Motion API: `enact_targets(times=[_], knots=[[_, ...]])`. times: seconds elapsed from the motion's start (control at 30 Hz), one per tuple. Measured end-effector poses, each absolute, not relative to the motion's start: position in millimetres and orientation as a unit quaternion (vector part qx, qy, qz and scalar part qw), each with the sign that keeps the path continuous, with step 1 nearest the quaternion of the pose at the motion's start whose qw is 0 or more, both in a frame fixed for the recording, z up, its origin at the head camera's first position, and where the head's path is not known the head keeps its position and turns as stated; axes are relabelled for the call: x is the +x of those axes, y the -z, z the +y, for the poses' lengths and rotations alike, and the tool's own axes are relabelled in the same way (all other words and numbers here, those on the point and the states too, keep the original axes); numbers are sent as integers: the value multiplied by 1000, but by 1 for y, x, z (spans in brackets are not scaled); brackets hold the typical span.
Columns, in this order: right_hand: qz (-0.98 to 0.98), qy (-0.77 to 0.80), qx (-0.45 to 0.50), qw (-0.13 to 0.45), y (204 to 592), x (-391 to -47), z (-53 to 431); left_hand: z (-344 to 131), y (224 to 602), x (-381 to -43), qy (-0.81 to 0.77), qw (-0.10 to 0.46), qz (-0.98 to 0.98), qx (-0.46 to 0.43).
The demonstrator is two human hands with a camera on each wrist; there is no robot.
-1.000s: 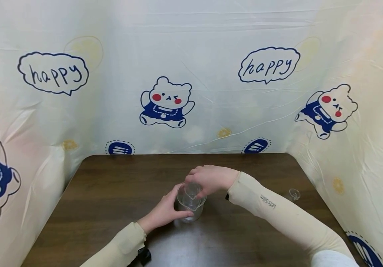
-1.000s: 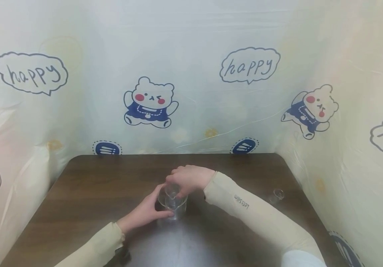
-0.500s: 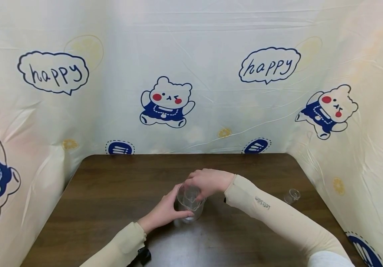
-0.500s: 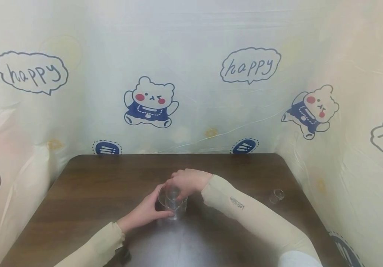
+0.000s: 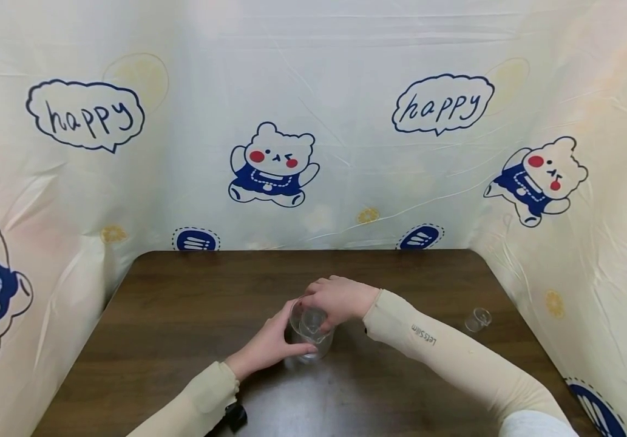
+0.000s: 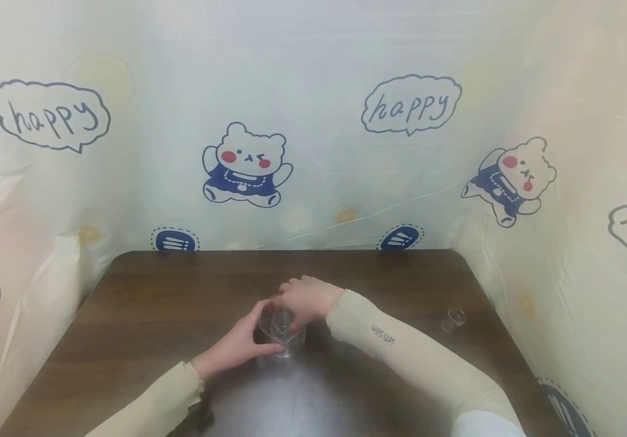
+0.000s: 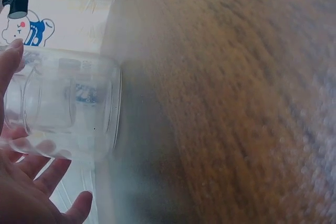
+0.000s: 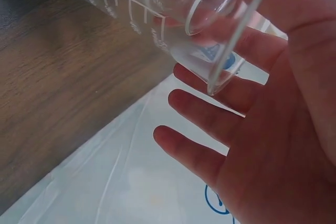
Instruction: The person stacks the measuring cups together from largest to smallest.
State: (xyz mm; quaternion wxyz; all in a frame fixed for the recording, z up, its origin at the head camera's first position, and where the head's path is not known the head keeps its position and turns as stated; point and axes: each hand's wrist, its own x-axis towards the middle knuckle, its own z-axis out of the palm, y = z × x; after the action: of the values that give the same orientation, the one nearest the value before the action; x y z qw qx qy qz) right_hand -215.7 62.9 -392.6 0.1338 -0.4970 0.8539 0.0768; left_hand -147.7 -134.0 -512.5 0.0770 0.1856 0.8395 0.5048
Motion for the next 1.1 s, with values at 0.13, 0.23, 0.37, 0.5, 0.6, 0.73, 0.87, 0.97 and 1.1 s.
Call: enact_targets(times=[0.13,0.23,0.37,0.5,0.6,0.73,0.87,0.97,1.1], knots=[[855,-87,-496,122,396,-216,62,-134,513,-148,-506,78,839,187],[856,-98,-495,113,398,-216,62,-134,513,-149,-505,80,839,186],[853,-116,-499,101,399,-215,61,-134,513,-148,-503,82,841,183],[850,-129,-504,85,399,-213,60,-134,513,-147,-498,80,845,180],[848,-137,-506,71,398,-212,60,-134,513,-147,-495,79,846,179],[846,-149,-509,54,400,-211,59,-134,514,-147,-494,81,847,177],[846,-160,-507,45,402,-210,58,-135,516,-147,-492,82,849,175],[847,-162,-505,45,402,-210,58,-134,517,-148,-493,82,849,175],[847,-156,-505,57,400,-210,58,-134,518,-148,-492,81,849,176]])
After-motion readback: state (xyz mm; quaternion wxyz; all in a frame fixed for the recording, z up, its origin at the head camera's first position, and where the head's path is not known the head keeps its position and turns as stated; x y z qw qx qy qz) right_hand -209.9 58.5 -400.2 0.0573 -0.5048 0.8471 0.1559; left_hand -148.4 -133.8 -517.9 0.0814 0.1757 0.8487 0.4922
